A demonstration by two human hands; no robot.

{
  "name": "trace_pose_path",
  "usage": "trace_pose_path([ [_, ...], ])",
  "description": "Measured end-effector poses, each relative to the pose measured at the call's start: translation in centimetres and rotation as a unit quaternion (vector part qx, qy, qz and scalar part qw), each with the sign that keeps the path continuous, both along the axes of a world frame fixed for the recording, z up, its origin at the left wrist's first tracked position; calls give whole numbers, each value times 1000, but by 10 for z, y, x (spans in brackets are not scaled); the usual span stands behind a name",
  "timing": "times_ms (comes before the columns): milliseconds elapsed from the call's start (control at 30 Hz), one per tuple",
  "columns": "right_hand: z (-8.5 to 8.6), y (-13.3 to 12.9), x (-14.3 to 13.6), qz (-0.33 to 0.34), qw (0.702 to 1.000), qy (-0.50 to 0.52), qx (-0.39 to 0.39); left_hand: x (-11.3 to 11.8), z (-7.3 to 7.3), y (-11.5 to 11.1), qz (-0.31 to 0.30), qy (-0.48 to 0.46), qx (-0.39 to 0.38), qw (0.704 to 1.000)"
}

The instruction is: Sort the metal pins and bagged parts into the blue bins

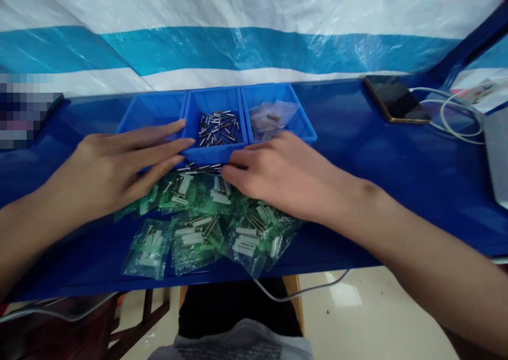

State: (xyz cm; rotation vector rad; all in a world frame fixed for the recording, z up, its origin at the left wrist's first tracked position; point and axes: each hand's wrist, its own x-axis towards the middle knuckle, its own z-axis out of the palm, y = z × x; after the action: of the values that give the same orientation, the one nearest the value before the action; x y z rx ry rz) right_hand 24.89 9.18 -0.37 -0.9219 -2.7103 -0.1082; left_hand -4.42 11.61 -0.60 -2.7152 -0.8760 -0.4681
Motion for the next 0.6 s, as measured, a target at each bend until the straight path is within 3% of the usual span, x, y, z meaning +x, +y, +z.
trace_pose_path([
  [67,-8,1,-4,40,992,-102,68,0,0,0,-1,9,10,1000],
  [167,-13,1,-7,69,979,-128,146,0,0,0,3,21,12,1000],
  [500,-1,3,10,102,953,1,284,0,-2,1,-9,26,36,999],
  [600,-2,7,13,70,961,40,266,0,-2,1,-15,22,39,999],
])
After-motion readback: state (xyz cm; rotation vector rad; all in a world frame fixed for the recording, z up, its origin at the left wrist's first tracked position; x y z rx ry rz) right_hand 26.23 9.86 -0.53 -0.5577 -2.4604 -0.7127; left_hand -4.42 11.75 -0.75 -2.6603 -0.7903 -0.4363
